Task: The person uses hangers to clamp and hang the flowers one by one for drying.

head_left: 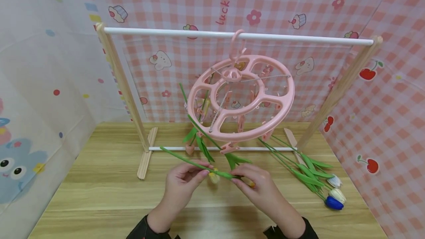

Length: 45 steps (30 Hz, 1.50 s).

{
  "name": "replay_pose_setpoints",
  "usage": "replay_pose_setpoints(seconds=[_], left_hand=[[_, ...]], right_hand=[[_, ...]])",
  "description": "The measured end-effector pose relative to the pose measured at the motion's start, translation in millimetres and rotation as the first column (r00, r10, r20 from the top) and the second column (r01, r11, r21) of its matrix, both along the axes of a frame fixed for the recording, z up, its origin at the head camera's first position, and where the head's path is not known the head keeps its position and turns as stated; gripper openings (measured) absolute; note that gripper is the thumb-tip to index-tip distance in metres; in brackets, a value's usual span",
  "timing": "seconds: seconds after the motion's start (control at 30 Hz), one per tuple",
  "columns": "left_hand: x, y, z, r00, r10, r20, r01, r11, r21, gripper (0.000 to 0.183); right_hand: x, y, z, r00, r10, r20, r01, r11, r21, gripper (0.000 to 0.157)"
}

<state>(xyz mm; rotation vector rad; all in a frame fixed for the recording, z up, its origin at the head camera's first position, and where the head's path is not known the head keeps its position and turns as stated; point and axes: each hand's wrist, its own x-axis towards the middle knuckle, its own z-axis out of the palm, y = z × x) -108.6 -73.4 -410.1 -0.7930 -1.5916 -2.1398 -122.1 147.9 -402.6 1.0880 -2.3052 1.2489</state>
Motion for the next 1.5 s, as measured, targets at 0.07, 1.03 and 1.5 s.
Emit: replay_pose_setpoints(seconds=[0.07, 1.03, 1.5], left_hand=[[-0.6, 1, -0.5, 1.000, 0.007, -0.002, -0.007, 1.000, -0.006, 0.016], [-2.3, -5, -0.9, 0.997, 0.077, 0.011, -0.077, 0.996, -0.034, 0.013], [-0.9, -7, -1.9, 0.996, 0.078, 0.044, -0.075, 0.995, -0.058, 0.013]], right_hand=[[-0.1, -1, 0.5, 1.000, 0.007, -0.005, -0.007, 1.000, -0.003, 0.015], [-35.9, 45, 30.6, 0.955, -0.225, 0.192, 0.295, 0.767, -0.570, 0.041], [-47.4, 44, 29.1, 0.913, -0.055, 0.404, 0.259, 0.844, -0.470, 0.045]])
